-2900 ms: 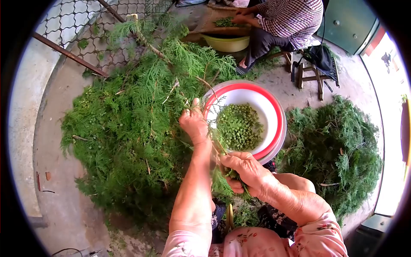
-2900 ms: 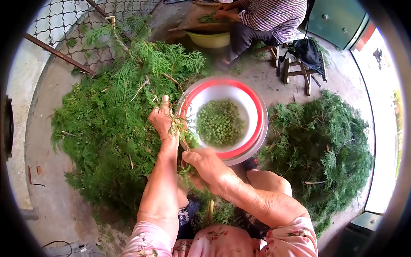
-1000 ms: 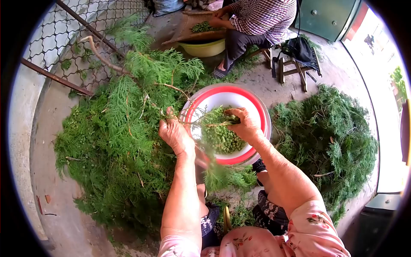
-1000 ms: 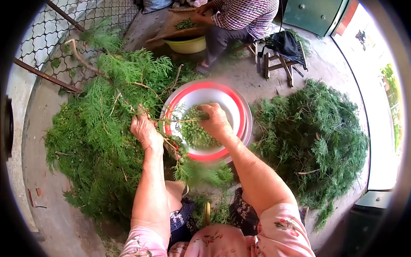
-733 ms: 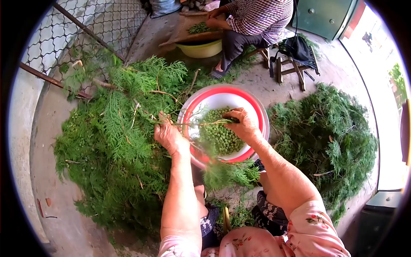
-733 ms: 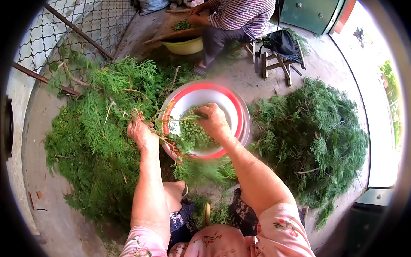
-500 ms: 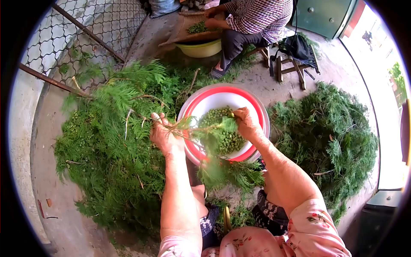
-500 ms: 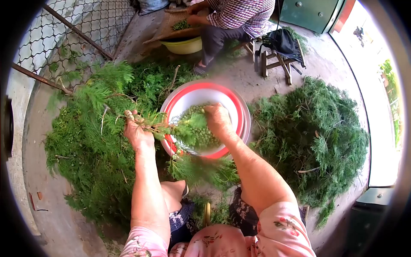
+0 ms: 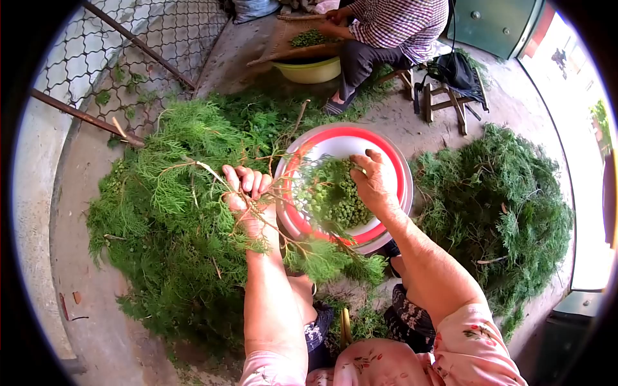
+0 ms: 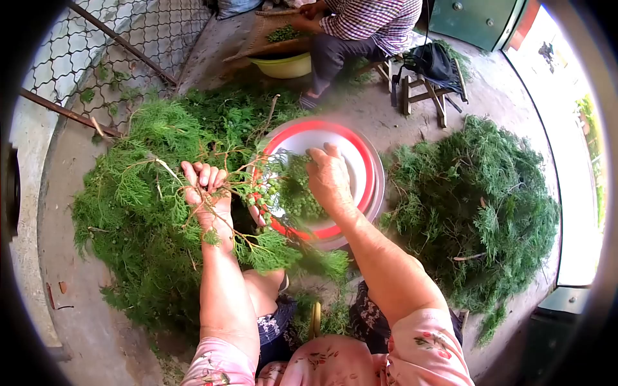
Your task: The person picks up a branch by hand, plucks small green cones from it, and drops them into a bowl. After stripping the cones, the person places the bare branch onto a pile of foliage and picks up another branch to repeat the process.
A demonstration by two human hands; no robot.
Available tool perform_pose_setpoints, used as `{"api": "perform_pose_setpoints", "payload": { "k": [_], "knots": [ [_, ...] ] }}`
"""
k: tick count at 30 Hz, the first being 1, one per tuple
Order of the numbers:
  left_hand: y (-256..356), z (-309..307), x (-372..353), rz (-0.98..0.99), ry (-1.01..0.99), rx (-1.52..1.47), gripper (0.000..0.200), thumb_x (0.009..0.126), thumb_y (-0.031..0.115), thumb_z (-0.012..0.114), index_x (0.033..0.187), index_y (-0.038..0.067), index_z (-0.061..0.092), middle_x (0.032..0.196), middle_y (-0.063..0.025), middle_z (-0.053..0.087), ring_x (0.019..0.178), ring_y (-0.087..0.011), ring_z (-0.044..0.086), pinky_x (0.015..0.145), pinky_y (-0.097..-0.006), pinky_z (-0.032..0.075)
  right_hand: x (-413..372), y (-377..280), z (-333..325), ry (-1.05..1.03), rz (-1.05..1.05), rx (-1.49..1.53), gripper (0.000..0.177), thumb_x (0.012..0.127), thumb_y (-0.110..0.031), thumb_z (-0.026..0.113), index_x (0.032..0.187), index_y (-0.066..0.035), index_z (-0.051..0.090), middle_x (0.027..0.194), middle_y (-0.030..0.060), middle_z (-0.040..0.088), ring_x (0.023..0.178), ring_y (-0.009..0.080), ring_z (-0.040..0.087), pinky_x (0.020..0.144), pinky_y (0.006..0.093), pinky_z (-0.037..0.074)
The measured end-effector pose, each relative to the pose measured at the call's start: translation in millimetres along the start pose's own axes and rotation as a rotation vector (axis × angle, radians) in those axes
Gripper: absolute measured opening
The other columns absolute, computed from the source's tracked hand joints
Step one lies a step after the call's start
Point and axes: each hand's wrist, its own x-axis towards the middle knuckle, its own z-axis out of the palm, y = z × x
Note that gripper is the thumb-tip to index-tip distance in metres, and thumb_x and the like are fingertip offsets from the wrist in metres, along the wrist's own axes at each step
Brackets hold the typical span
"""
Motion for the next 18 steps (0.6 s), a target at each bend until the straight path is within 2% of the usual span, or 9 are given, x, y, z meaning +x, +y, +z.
{"api": "perform_pose_setpoints", "payload": {
  "k": [3, 4, 8, 11, 12, 15, 16, 18],
  "knots": [
    [0.0, -9.4, 6.1, -0.071, -0.124, -0.068, 0.036, 0.095, 0.038, 0.039, 0.082, 0.007, 0.05, 0.058, 0.0046, 0.034, 0.048, -0.0055, 0.027, 0.049, -0.0198, 0.027, -0.2, -7.0, 1.2, 0.043, 0.02, 0.23, 0.021, 0.076, -0.005, 0.059, 0.096, -0.003, 0.062, 0.101, 0.0183, 0.057, 0.093, 0.0362, 0.055, 0.082, 0.0399, 0.044],
    [-1.6, -11.0, 5.6, -0.068, -0.102, -0.061, 0.037, 0.095, 0.039, 0.038, 0.083, 0.006, 0.05, 0.059, 0.0039, 0.035, 0.048, -0.0059, 0.027, 0.049, -0.0202, 0.027, 0.8, -10.5, -0.9, 0.061, -0.008, 0.258, 0.016, 0.076, -0.004, 0.06, 0.091, -0.002, 0.062, 0.093, 0.0156, 0.058, 0.09, 0.035, 0.056, 0.078, 0.0396, 0.045],
    [-3.5, -11.4, 5.0, -0.155, -0.201, -0.125, 0.042, 0.095, 0.04, 0.037, 0.083, 0.004, 0.054, 0.06, 0.0028, 0.036, 0.048, -0.0073, 0.028, 0.049, -0.0214, 0.029, 4.4, -46.5, -19.9, 0.106, 0.009, 0.356, 0.008, 0.076, -0.002, 0.06, 0.083, -0.003, 0.061, 0.081, 0.0122, 0.059, 0.081, 0.0323, 0.057, 0.071, 0.0378, 0.045],
    [-5.5, -10.5, 5.7, -0.229, -0.219, -0.175, 0.043, 0.096, 0.038, 0.035, 0.083, 0.003, 0.054, 0.058, 0.0023, 0.036, 0.045, -0.0073, 0.027, 0.046, -0.0211, 0.028, 1.8, -40.2, -8.6, 0.068, -0.054, 0.341, 0.008, 0.076, -0.002, 0.06, 0.083, -0.003, 0.061, 0.083, 0.0127, 0.058, 0.079, 0.0332, 0.057, 0.07, 0.0383, 0.045],
    [-7.8, -12.6, 5.9, -0.231, -0.227, -0.188, 0.042, 0.097, 0.037, 0.034, 0.082, 0.003, 0.054, 0.057, 0.0021, 0.036, 0.044, -0.0072, 0.027, 0.045, -0.021, 0.028, 2.4, -39.9, -6.4, 0.082, -0.109, 0.289, 0.004, 0.077, -0.004, 0.061, 0.081, -0.002, 0.06, 0.076, 0.0128, 0.059, 0.068, 0.0304, 0.058, 0.063, 0.0361, 0.045],
    [-9.2, -15.6, 9.9, -0.316, -0.331, -0.236, 0.042, 0.097, 0.037, 0.035, 0.081, 0.003, 0.054, 0.057, 0.0017, 0.036, 0.044, -0.0073, 0.027, 0.043, -0.0215, 0.028, -0.8, -48.2, -8.9, 0.049, 0.063, 0.432, 0.008, 0.079, -0.007, 0.063, 0.077, -0.001, 0.059, 0.063, 0.0122, 0.056, 0.054, 0.025, 0.053, 0.055, 0.0324, 0.043],
    [-9.2, -17.5, 9.8, -0.321, -0.334, -0.227, 0.043, 0.096, 0.038, 0.035, 0.081, 0.003, 0.053, 0.057, 0.0016, 0.036, 0.044, -0.0075, 0.028, 0.043, -0.0216, 0.029, 1.8, -46.7, -13.3, 0.011, 0.076, 0.366, 0.014, 0.082, -0.01, 0.062, 0.074, 0.0, 0.057, 0.053, 0.0106, 0.051, 0.046, 0.0179, 0.046, 0.05, 0.0298, 0.04],
    [-11.2, -20.4, 12.6, -0.339, -0.418, -0.267, 0.037, 0.096, 0.035, 0.039, 0.084, 0.003, 0.055, 0.059, 0.0022, 0.041, 0.046, -0.0067, 0.033, 0.042, -0.0212, 0.031, 3.6, -41.3, -15.9, -0.037, 0.159, 0.445, 0.016, 0.084, -0.011, 0.06, 0.072, 0.0, 0.057, 0.052, 0.0089, 0.049, 0.047, 0.0151, 0.045, 0.049, 0.0299, 0.039]
  ]
}}
